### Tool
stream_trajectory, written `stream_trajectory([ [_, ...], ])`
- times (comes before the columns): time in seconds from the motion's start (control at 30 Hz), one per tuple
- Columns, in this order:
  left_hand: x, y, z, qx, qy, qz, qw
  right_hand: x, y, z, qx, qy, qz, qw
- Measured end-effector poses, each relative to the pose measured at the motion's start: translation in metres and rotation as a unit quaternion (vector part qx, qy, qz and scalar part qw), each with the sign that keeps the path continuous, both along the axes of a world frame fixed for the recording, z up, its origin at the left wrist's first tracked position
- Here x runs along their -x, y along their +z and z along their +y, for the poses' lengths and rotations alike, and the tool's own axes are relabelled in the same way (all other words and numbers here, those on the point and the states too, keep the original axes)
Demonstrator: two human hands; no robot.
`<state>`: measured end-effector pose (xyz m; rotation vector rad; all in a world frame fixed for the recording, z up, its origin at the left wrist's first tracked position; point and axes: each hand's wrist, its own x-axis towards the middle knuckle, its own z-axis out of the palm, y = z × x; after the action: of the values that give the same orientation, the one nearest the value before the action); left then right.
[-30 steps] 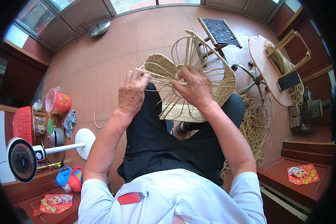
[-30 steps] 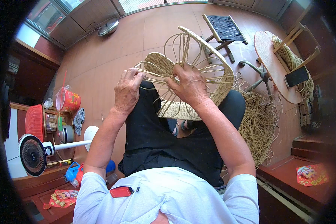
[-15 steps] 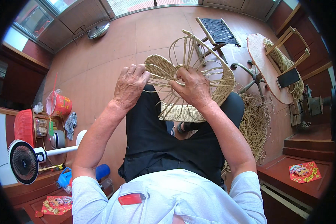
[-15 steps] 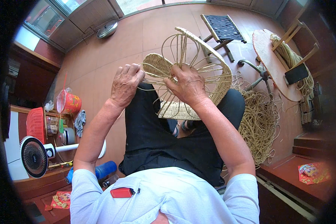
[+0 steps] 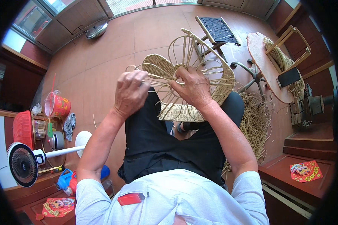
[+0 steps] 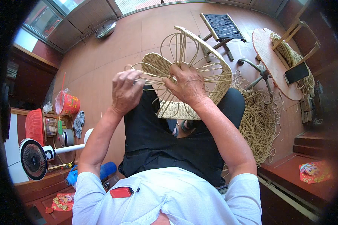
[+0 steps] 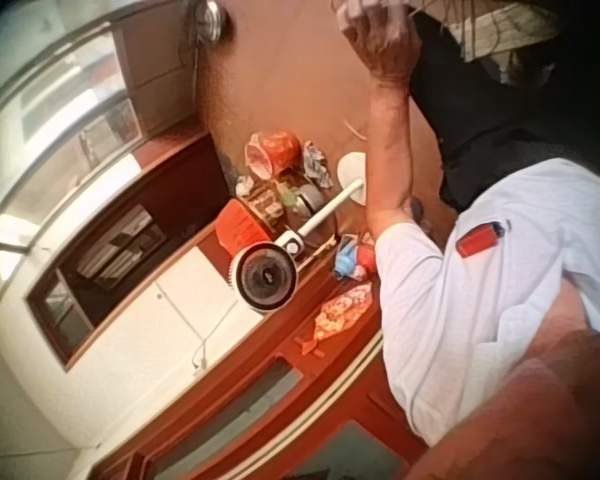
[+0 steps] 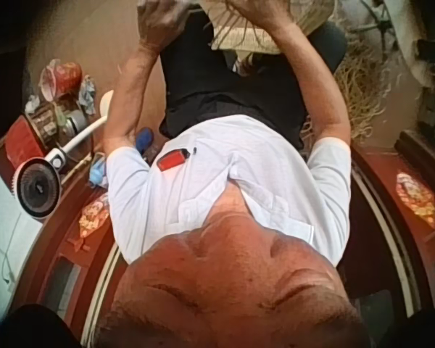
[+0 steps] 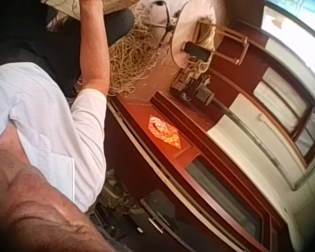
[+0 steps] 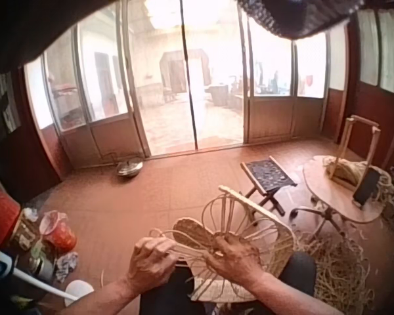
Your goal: Weaving straw or wicker strips into a frame to create a decorative or functional object.
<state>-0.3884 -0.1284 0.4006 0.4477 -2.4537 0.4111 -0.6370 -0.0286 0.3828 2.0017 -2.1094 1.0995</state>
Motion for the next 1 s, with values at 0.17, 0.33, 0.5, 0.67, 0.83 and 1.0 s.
stream_trajectory([
  [0.17,0.020,-0.036,0.074,-0.293,-0.085,-0.038,0.952,0.000,0.002,0.000,-0.052,0.003,0.008,0.999],
  [0.33,0.037,-0.062,0.117,-0.387,-0.009,0.019,0.922,0.004,0.003,0.002,-0.064,0.024,0.006,0.998],
  [0.5,0.021,-0.058,0.111,-0.357,-0.018,-0.007,0.934,0.005,0.012,0.008,-0.101,0.032,0.028,0.994],
  [0.67,-0.007,-0.032,0.090,-0.301,0.042,0.027,0.952,0.000,0.011,0.006,-0.108,0.020,0.024,0.994],
  [0.83,-0.013,-0.015,0.044,-0.317,0.134,0.132,0.930,-0.004,0.005,0.003,-0.071,0.001,0.043,0.997],
  [1.0,-0.005,-0.034,0.034,-0.213,0.122,0.060,0.968,-0.008,0.006,0.003,-0.075,-0.011,0.038,0.996],
])
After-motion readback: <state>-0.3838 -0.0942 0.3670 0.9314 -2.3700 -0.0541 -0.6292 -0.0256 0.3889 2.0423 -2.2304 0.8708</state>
